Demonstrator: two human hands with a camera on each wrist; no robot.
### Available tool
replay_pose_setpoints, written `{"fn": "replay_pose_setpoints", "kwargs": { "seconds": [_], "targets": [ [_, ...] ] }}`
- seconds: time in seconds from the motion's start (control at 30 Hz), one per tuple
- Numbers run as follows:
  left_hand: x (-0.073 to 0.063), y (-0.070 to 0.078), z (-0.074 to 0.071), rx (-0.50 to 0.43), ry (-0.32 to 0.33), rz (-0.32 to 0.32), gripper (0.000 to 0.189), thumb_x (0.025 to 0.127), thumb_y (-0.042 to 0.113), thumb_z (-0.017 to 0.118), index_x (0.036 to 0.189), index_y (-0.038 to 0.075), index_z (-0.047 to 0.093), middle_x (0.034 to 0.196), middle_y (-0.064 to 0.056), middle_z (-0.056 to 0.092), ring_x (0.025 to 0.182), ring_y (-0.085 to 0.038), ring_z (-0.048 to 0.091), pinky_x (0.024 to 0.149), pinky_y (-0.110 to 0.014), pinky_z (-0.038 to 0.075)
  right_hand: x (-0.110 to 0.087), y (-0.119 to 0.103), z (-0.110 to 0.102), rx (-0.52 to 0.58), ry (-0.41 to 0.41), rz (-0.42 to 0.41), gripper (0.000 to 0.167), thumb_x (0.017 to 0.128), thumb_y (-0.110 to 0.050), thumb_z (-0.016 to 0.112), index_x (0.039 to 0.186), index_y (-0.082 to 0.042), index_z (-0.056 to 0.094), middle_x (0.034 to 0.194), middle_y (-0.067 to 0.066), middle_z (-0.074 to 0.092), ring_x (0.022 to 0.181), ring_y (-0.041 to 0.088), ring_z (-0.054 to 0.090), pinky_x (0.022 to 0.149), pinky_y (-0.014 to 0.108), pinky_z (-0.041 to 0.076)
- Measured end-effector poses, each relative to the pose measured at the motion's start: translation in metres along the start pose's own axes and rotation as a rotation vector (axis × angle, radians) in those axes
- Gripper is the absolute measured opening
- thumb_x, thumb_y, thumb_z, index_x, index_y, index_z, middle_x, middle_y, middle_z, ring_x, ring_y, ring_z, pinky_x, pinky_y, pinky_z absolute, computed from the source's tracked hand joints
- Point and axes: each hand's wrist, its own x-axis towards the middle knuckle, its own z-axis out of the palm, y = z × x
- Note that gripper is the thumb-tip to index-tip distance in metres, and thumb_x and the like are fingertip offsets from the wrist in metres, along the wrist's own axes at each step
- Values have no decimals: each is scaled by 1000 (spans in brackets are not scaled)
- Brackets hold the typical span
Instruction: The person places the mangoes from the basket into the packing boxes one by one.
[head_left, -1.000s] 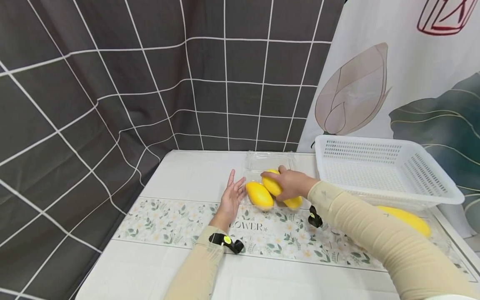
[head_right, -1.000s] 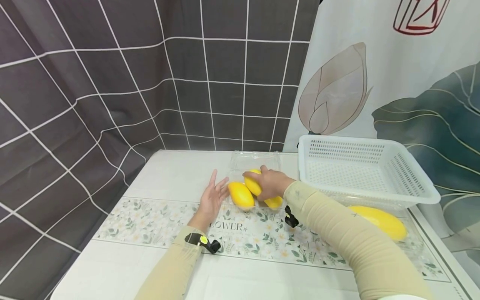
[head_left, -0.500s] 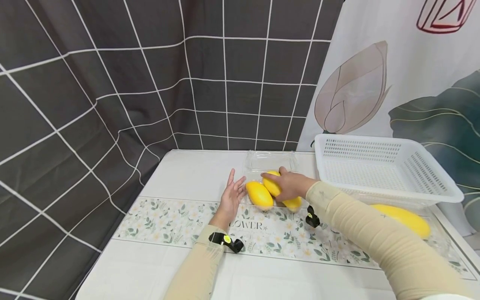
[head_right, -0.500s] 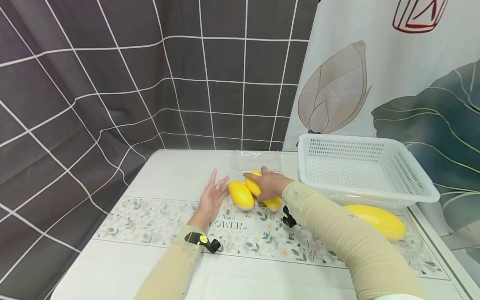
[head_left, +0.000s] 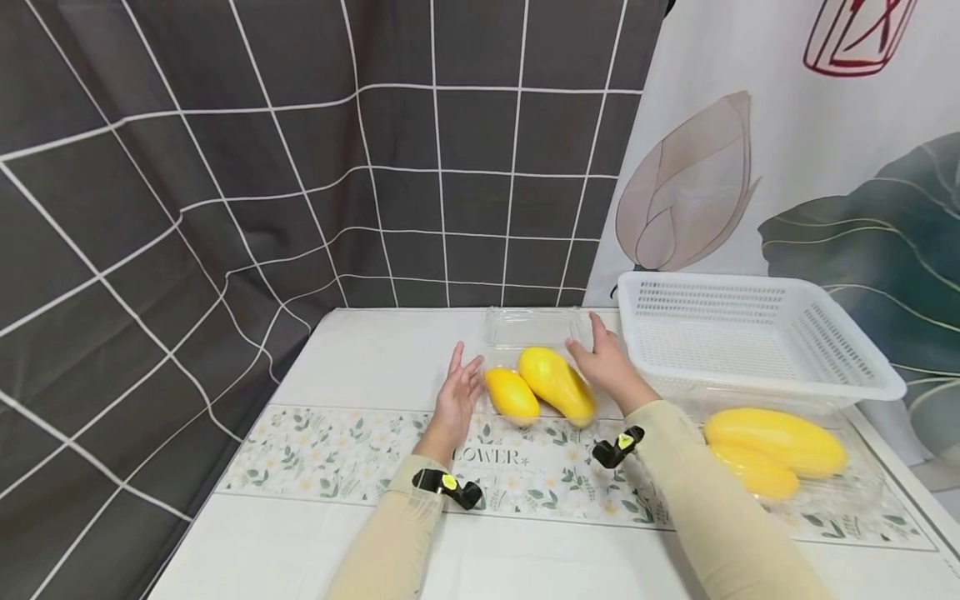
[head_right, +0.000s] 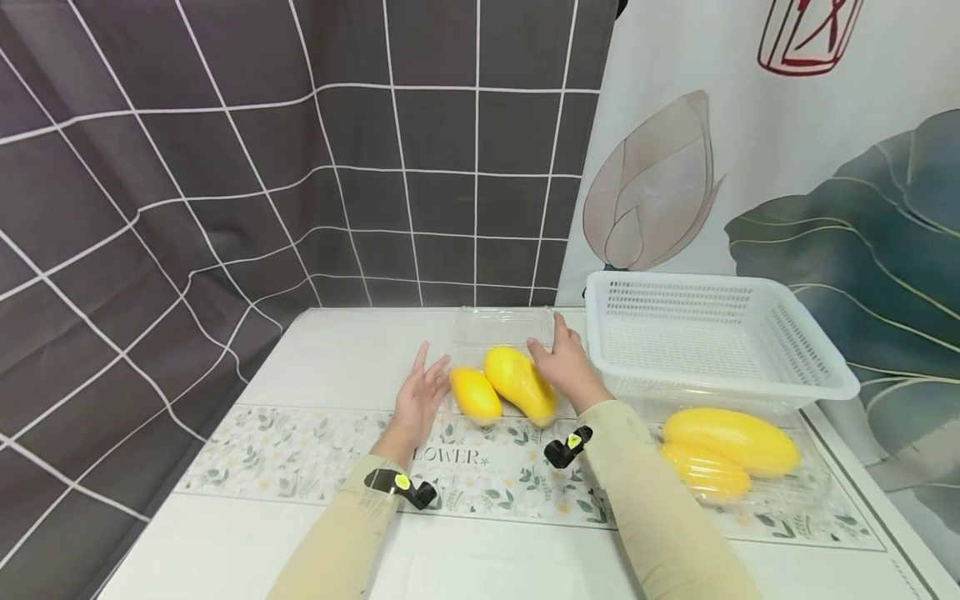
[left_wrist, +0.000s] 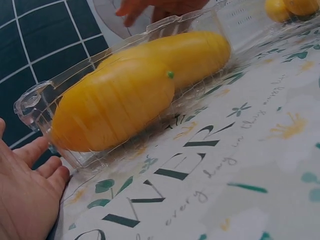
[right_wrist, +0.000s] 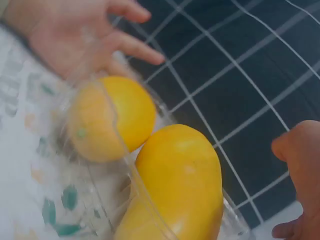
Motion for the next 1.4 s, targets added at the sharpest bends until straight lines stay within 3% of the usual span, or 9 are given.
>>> {"fn": "replay_pose_setpoints", "kwargs": {
  "seconds": [0.23,0.43,0.57,0.7,0.93,1.03,1.2,1.3,1.4],
  "targets": [
    [8,1,-3,-48,7,-22,60,109,34,21,164,26,1,168,-18,14,156,-29,10,126,-39,8,-5,15,6,409,-79,237,78,107,-50,30,162,-12,-11,169,18,-2,154,39,1,124,56,7],
    [15,1,-3,-71,6,-55,60,108,35,18,164,28,-2,169,-16,10,156,-28,7,126,-41,6,-3,33,23,709,-99,299,71,108,-47,32,164,-22,-4,170,-1,-7,155,24,-9,125,48,-2],
    [17,1,-4,-45,-5,-65,61,107,37,18,164,31,-3,169,-14,10,156,-29,7,126,-44,4,-1,39,32,808,-100,274,68,108,-50,32,164,-18,11,170,-8,-9,155,20,-12,124,51,-5],
    [16,0,-4,-15,-15,-65,61,107,38,17,163,31,-6,169,-13,9,156,-30,5,125,-50,-1,-1,38,39,809,-92,238,65,109,-49,28,162,-11,22,169,-10,-12,154,18,-15,124,47,-8],
    [12,3,-6,28,4,-37,61,107,36,14,163,27,-9,169,-15,10,156,-32,3,125,-50,-5,-1,29,50,787,-99,222,71,108,-49,33,164,-18,2,170,-2,-10,154,20,-15,124,47,-9],
    [10,5,-8,29,19,-46,61,107,37,14,163,28,-9,169,-15,13,156,-31,3,125,-49,-5,-2,30,53,835,-116,219,72,108,-51,31,164,-15,3,170,0,-7,155,20,-13,125,44,-7],
    [11,6,-9,-17,79,-100,62,106,39,13,163,28,-7,169,-11,17,156,-28,6,126,-45,-1,0,39,53,1165,-112,171,73,108,-53,20,163,-12,-6,171,2,-2,155,16,-9,125,35,-5],
    [17,6,-10,-101,120,-109,63,106,41,14,164,23,-3,169,-9,17,156,-26,7,126,-42,1,5,43,52,1380,-95,114,75,107,-56,18,161,-16,-16,171,2,-4,155,14,-8,125,30,-3],
    [23,3,-12,-196,144,-112,65,106,43,16,164,18,2,169,-9,16,156,-24,9,127,-40,3,8,45,53,1504,-88,89,77,106,-59,19,162,-18,-15,171,2,-5,156,13,-5,125,27,2]
  ]
}}
